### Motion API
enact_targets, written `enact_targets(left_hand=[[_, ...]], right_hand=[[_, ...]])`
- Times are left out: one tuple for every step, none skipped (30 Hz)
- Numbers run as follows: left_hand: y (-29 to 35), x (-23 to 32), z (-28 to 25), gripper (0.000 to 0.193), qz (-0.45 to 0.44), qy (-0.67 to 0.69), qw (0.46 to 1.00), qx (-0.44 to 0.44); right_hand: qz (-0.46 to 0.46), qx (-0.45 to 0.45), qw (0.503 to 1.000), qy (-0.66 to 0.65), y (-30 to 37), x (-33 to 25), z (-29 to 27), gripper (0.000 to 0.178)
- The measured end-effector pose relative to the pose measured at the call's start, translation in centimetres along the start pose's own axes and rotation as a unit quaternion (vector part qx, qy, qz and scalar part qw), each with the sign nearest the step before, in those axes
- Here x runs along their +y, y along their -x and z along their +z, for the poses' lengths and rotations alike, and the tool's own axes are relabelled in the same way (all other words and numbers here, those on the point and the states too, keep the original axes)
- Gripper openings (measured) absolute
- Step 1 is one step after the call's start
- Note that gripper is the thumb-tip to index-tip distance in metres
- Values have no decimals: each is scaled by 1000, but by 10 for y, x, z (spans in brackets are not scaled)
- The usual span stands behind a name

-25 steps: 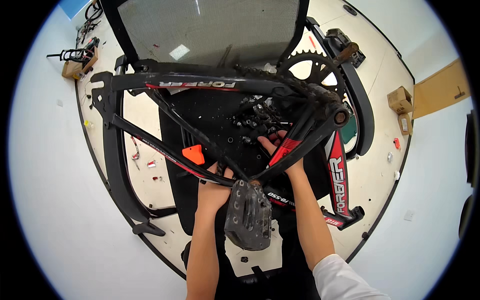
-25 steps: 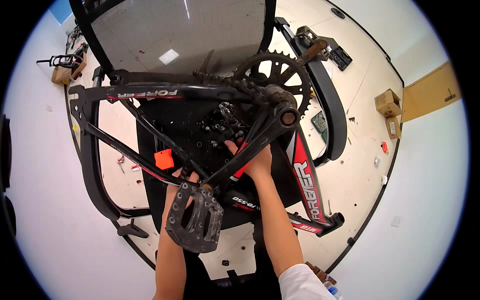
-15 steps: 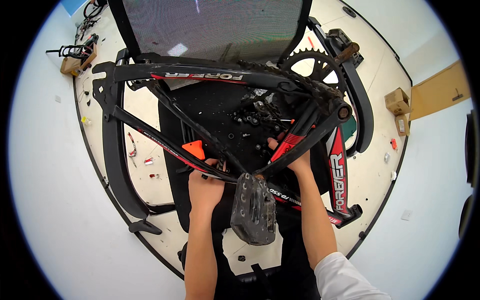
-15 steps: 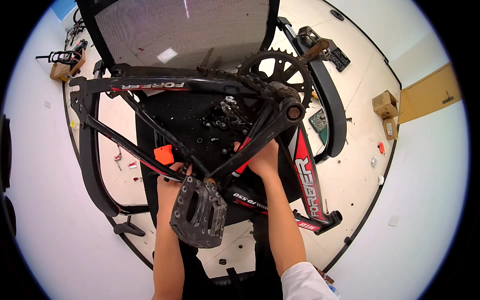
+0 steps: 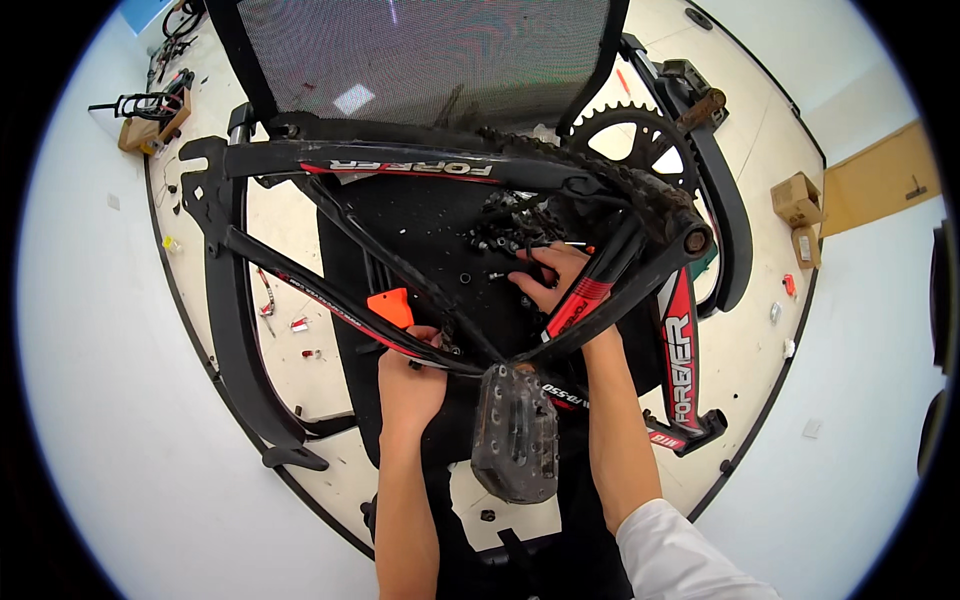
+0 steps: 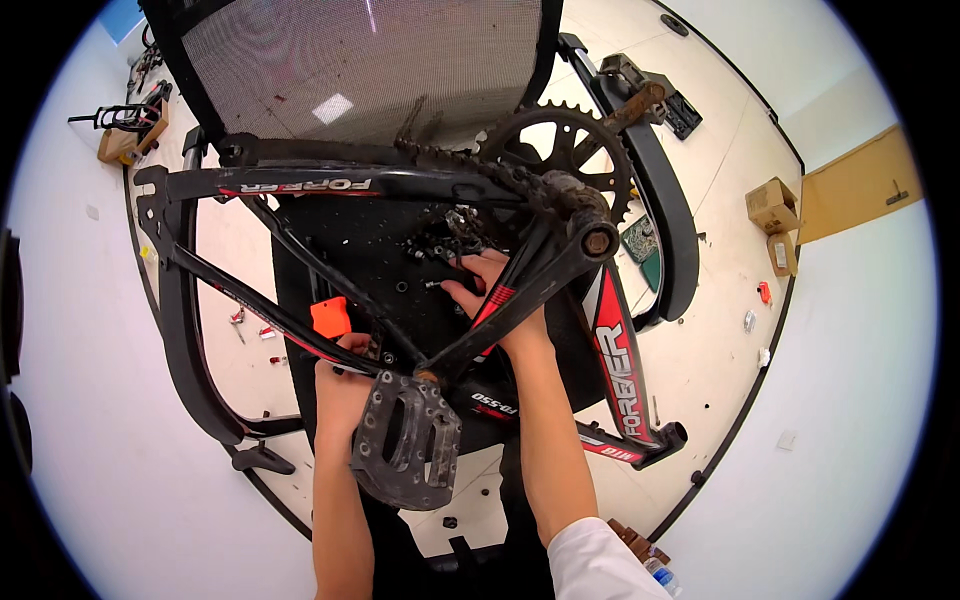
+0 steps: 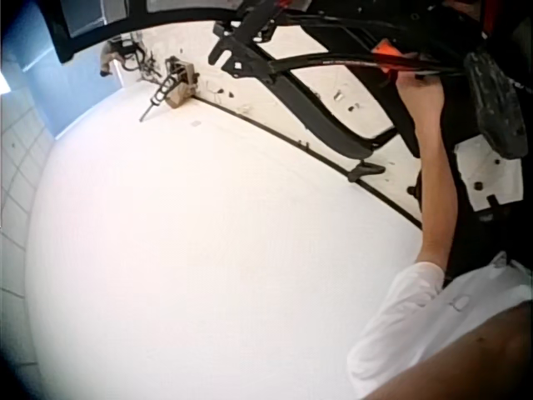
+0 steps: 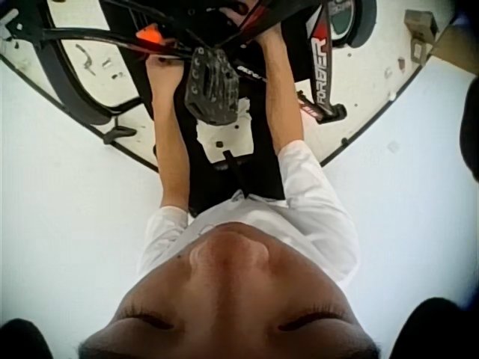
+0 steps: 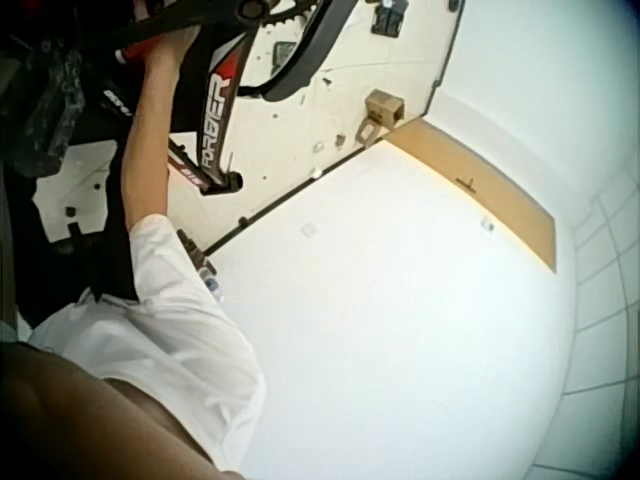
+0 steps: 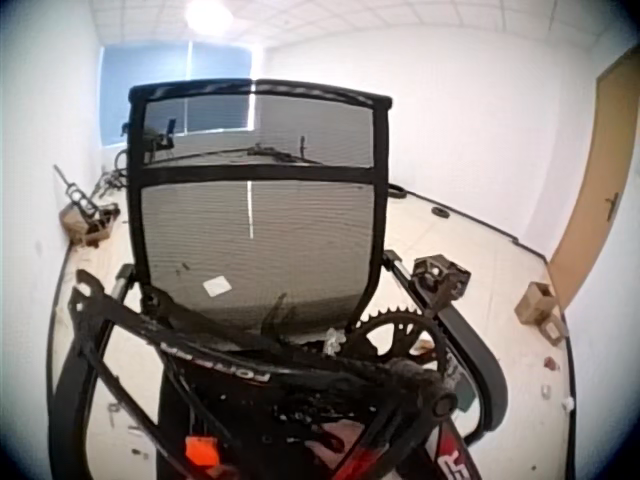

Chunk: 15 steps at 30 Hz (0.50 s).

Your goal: The person assembles a bicycle frame by inserting and tightening bolts into the bottom bracket area using an Allen key. They handle small hardware pieces and adjust components on the frame while seated.

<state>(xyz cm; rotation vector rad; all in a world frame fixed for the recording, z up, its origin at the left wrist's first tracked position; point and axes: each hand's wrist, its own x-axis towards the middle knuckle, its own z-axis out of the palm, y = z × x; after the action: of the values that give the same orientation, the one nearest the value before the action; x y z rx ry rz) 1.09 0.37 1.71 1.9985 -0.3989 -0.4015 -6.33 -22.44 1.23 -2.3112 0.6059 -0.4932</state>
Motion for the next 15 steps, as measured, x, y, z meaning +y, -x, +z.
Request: enact_targets(left_hand=[[0,3,-4,13,-18,-18,1000,-12],[1,8,-9,13,-36,-36,998,-24],[2,12,-14,13,-54,-54,996,-36],[2,11,-17,13,-65,-62,995,-51],[2,9,-22,13,-77,-71,992,-66],[2,8,-25,13,-89,-79,990,-81],[3,9,-27,14,-103,-61,989,-88],[3,13,-30,14,-117,-43,988,-95],[3,14,-31,15,-132,-24,986,-101],[3,10,-34,15,-135,-11,985,-102],[4,6,-35,15,-138,3,985,-103],[4,0,-37,14,-142,17,984,-104],[3,-7,-39,14,-137,49,983,-109],[3,-11,-40,13,-140,63,982,-114],[3,-14,-42,12,-142,76,980,-118]], right_hand=[[-24,0,1000,-5,-6,-1,2,29],[-47,0,999,-10,-9,-4,4,29],[-52,-15,998,13,-9,-8,4,29],[-58,-32,997,35,-9,-13,4,29],[-64,-49,995,58,-9,-16,5,29],[-78,-41,994,71,-9,-17,8,26],[-93,-35,991,86,-9,-17,10,24],[-107,-29,989,102,-9,-16,12,22],[-110,-34,987,110,-10,-14,11,20],[-116,-41,986,114,-10,-12,12,18],[-121,-48,984,119,-10,-10,12,16],[-114,-45,986,113,-9,-10,14,16],[-108,-41,987,108,-9,-12,15,15],[-102,-37,989,104,-9,-15,16,14],[-93,-35,990,103,-9,-18,13,12]])
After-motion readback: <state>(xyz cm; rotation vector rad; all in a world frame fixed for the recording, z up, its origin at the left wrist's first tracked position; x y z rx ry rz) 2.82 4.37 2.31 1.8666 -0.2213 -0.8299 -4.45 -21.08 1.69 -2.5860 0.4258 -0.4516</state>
